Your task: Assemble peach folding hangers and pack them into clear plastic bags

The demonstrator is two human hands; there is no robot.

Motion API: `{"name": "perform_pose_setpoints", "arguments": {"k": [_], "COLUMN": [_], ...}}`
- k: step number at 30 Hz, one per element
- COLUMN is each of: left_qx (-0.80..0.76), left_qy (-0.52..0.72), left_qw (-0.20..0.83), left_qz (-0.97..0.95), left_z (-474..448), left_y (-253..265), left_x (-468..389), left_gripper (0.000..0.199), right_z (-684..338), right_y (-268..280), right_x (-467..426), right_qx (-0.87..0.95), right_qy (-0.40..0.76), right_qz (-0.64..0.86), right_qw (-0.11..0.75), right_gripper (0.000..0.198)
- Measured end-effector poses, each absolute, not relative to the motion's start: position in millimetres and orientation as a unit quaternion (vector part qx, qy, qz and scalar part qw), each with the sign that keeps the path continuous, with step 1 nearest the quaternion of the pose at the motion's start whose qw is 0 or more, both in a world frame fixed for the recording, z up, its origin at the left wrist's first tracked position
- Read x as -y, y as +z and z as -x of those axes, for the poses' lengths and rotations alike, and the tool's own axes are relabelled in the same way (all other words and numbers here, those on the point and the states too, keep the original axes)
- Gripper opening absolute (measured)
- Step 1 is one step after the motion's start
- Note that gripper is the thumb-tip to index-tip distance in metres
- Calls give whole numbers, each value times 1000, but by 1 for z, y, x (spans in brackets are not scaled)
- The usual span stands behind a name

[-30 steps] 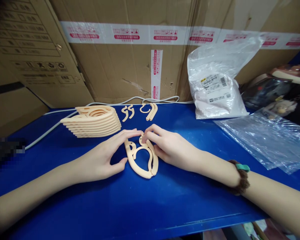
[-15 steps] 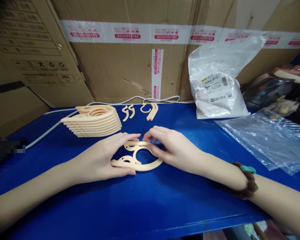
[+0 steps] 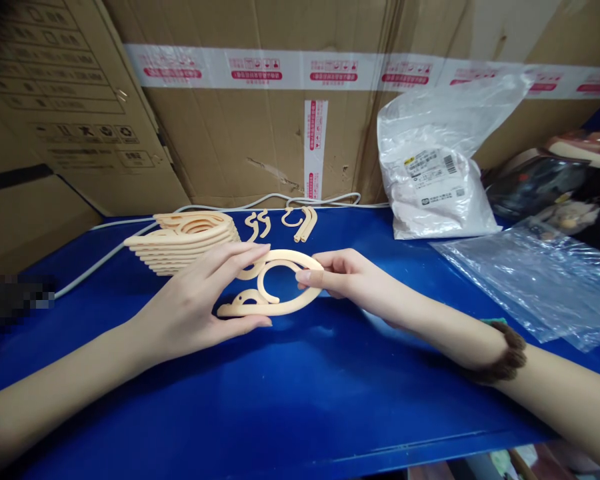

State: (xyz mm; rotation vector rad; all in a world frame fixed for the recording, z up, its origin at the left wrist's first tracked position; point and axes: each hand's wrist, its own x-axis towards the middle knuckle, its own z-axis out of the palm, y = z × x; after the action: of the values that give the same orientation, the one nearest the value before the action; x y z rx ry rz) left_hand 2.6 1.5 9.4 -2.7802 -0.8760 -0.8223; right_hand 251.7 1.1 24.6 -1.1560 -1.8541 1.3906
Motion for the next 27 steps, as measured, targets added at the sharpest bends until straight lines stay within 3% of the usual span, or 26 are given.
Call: {"name": "perform_pose_setpoints", "arguments": {"k": [11,19,27], "left_qx": [264,267,268], "left_qy": [-230,-223,-212], "left_qw": [57,82,127], "left_qz": [935,934,931], "left_z": [0,-3,-3], "left_y": [7,8,10], "left_x": [-4,-2,-1], "left_gripper": [87,74,73], "right_z": [-249,-250,-247], "right_y": [21,19,20], "right_x": [1,0,1], "right_qx": [641,662,657], "right_qy": [563,561,570], "right_qz": [437,415,403], "right_qw": [284,273,285], "right_gripper": [30,29,25]}}
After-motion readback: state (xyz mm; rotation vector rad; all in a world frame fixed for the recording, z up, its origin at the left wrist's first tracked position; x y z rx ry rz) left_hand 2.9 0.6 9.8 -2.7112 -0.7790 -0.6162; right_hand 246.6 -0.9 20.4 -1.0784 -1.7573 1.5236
